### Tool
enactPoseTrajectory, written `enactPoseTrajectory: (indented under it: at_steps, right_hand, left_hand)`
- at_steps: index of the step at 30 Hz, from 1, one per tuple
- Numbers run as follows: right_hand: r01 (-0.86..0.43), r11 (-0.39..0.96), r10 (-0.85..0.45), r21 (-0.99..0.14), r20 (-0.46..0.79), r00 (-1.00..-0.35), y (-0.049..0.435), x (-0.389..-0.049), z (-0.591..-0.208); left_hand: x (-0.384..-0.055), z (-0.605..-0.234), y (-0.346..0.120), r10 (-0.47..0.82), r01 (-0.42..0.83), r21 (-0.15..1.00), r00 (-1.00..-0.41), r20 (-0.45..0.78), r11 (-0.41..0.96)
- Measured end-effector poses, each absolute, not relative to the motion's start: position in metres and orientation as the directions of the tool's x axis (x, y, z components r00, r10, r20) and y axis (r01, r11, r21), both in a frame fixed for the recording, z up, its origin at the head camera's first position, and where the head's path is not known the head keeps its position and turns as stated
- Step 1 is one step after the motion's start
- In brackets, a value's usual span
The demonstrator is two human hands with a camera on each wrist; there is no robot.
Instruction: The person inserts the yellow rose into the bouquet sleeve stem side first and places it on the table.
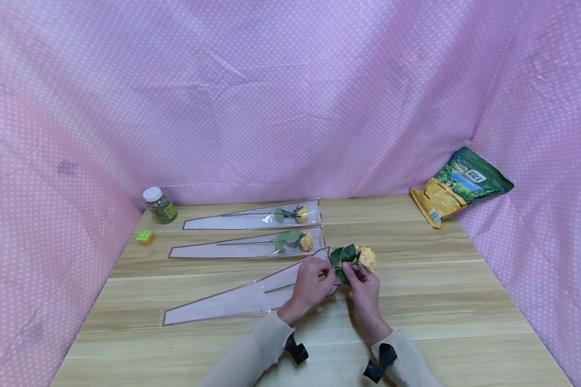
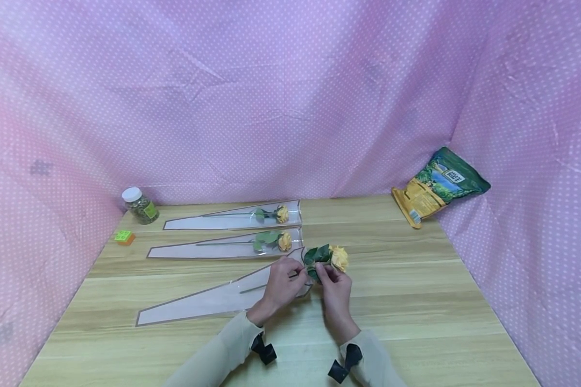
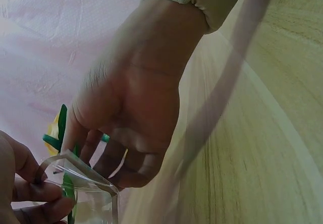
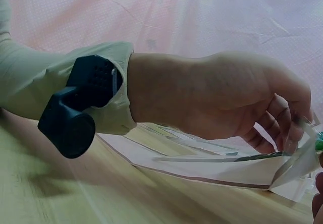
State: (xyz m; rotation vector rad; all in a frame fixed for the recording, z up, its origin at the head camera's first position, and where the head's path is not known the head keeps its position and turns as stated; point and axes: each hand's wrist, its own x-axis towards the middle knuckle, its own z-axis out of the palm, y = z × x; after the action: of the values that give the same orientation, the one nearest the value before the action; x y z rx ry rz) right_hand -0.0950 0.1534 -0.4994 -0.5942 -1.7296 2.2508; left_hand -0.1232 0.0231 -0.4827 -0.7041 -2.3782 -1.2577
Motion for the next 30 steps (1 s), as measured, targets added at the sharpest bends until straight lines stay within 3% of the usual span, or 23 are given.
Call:
enactPoseTrajectory:
  at_steps: [9, 19, 30]
  right_hand:
    - [0.119, -0.274, 0.411, -0.954, -0.228, -0.883, 0.149, -0.0955, -0.4982]
    - [0.099, -0.239, 0.422, -0.966, -0.195, -0.885, 0.1496, -0.0968, -0.4971]
    - [0.095, -0.258, 0.432, -0.961, -0.203, -0.879, 0.1539, -0.0973, -0.4982]
  left_hand:
    - [-0.1225, -0.4828, 0.0238, 0.246, 0.57, 0.662, -0.817, 0.522, 0.487]
    - [-0.1217, -0.4807, 0.0233, 0.262, 0.568, 0.664, -0.82, 0.51, 0.486]
    - [-0.1261, -0.4819, 0.0199, 0.279, 0.631, 0.636, -0.772, 0.571, 0.444]
